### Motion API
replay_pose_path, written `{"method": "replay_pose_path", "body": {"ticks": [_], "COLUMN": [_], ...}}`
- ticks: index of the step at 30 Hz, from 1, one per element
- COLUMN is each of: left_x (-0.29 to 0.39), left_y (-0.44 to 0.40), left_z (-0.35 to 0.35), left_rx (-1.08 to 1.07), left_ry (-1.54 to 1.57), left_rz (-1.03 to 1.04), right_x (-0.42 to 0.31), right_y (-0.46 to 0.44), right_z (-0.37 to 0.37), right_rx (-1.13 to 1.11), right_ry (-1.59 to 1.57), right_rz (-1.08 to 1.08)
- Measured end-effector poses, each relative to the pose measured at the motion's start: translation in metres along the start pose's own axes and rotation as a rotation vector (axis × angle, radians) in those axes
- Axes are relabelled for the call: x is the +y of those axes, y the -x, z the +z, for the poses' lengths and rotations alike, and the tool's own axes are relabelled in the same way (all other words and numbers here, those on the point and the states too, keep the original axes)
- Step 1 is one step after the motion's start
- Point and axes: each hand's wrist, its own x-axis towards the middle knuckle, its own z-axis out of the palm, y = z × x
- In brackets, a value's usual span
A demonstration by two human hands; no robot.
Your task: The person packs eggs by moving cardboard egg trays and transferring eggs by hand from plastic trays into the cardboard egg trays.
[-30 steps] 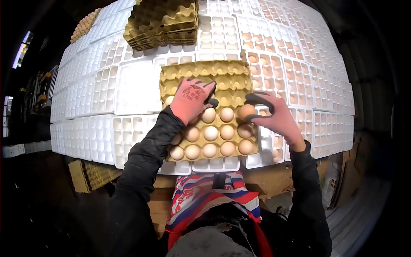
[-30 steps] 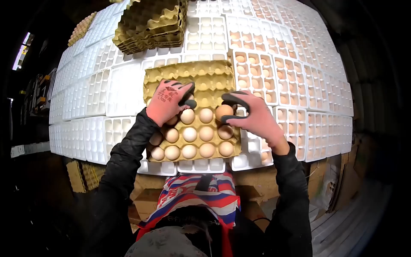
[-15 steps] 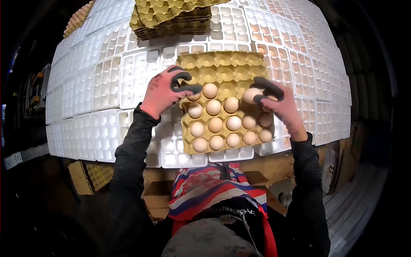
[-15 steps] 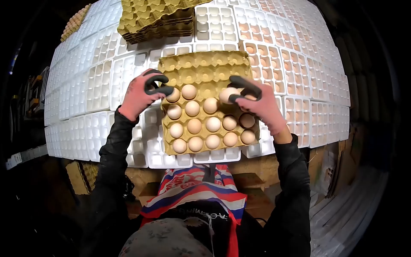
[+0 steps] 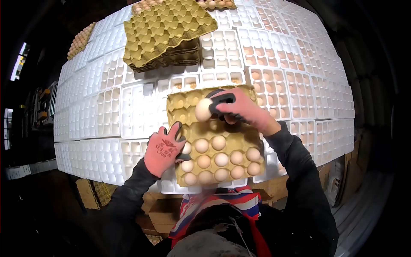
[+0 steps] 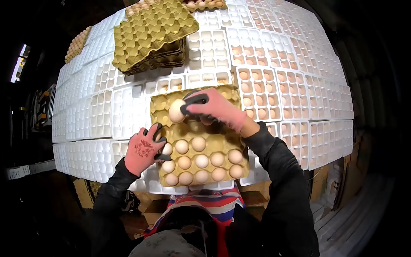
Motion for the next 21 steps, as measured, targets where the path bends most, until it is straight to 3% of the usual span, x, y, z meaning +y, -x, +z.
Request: {"method": "replay_pose_path", "body": {"ticks": [1,3,5,6,7,9,11,14,17,19,21], "left_x": [-0.002,-0.016,-0.039,-0.044,-0.045,-0.042,-0.045,-0.052,-0.077,-0.074,-0.068], "left_y": [-0.002,-0.003,-0.032,-0.063,-0.099,-0.176,-0.251,-0.322,-0.37,-0.389,-0.401], "left_z": [-0.002,-0.019,-0.039,-0.052,-0.063,-0.068,-0.055,-0.041,-0.007,-0.011,-0.016], "left_rx": [-0.031,0.003,0.249,0.361,0.47,0.488,0.323,0.126,-0.092,-0.281,-0.326], "left_ry": [-0.026,0.23,0.583,0.56,0.538,0.45,0.048,-0.143,-0.071,-0.16,-0.245], "left_rz": [0.006,0.094,0.145,0.214,0.283,0.331,0.3,0.28,0.212,0.11,0.088], "right_x": [0.015,0.032,0.042,0.064,0.076,0.088,0.102,0.103,0.114,0.109,0.14], "right_y": [-0.003,-0.026,-0.052,-0.073,-0.09,-0.118,-0.133,-0.144,-0.164,-0.187,-0.22], "right_z": [-0.017,-0.055,-0.096,-0.115,-0.125,-0.118,-0.113,-0.124,-0.137,-0.145,-0.156], "right_rx": [0.119,0.253,0.352,0.379,0.417,0.507,0.569,0.338,0.604,0.636,0.637], "right_ry": [-0.384,-0.544,-0.638,-0.401,-0.267,0.364,0.934,1.083,1.036,0.808,1.033], "right_rz": [-0.008,-0.053,-0.092,-0.164,-0.085,-0.169,-0.067,0.093,-0.166,-0.287,-0.472]}}
